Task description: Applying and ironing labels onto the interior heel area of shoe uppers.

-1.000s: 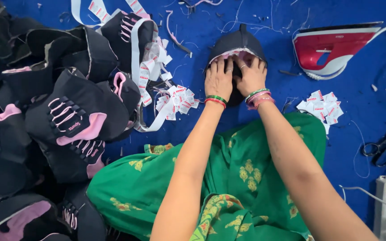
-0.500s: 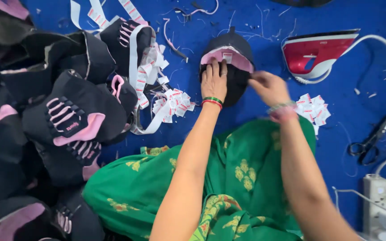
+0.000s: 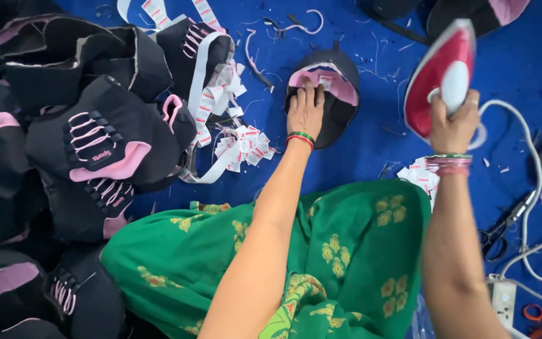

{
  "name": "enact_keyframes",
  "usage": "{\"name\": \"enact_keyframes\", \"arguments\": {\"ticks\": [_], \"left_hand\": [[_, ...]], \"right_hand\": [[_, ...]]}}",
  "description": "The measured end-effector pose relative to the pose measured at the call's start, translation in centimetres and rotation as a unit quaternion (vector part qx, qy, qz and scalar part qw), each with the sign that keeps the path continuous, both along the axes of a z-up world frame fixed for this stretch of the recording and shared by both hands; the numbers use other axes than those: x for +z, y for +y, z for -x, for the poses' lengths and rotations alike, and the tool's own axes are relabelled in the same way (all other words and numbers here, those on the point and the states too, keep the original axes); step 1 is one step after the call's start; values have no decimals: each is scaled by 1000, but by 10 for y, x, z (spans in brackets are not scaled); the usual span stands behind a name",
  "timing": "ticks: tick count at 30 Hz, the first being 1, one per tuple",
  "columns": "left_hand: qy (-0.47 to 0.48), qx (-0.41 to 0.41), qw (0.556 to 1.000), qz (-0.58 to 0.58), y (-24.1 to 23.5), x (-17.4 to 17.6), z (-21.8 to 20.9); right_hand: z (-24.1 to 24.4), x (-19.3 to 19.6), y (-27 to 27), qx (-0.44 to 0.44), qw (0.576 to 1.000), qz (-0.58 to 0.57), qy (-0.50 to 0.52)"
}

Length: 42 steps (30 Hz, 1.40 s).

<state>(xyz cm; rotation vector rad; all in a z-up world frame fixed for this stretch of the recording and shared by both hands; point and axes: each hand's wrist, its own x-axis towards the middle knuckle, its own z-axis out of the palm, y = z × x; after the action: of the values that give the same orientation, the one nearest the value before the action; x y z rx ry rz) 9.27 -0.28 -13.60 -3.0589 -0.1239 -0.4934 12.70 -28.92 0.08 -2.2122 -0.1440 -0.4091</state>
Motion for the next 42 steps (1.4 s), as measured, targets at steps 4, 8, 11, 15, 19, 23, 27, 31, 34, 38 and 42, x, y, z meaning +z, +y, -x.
{"name": "enact_keyframes", "arguments": {"ticks": [4,8,11,15,19,23,27,31,34,38,42], "left_hand": [[16,18,999,-34,-1,3,0],[15,23,999,-24,-2,5,1],[12,23,1000,3,0,4,2],[9,14,1000,23,3,6,2],[14,19,998,59,6,7,5],[2,24,997,77,6,6,3],[3,32,996,81,7,12,8],[16,24,996,89,8,17,9],[10,17,995,96,11,11,9],[-51,22,982,178,11,47,28],[-127,49,903,409,19,25,27]], "right_hand": [[11,87,41,102,967,229,53],[26,110,89,233,923,294,91],[27,98,121,230,894,363,128],[7,32,148,163,895,396,128],[-11,25,167,146,884,408,175],[-13,24,161,163,889,399,155],[-6,51,159,173,854,443,211],[-7,61,173,163,867,426,200],[-15,25,180,161,875,410,201],[-17,28,171,174,875,404,202],[-10,37,160,203,864,410,210]]}}
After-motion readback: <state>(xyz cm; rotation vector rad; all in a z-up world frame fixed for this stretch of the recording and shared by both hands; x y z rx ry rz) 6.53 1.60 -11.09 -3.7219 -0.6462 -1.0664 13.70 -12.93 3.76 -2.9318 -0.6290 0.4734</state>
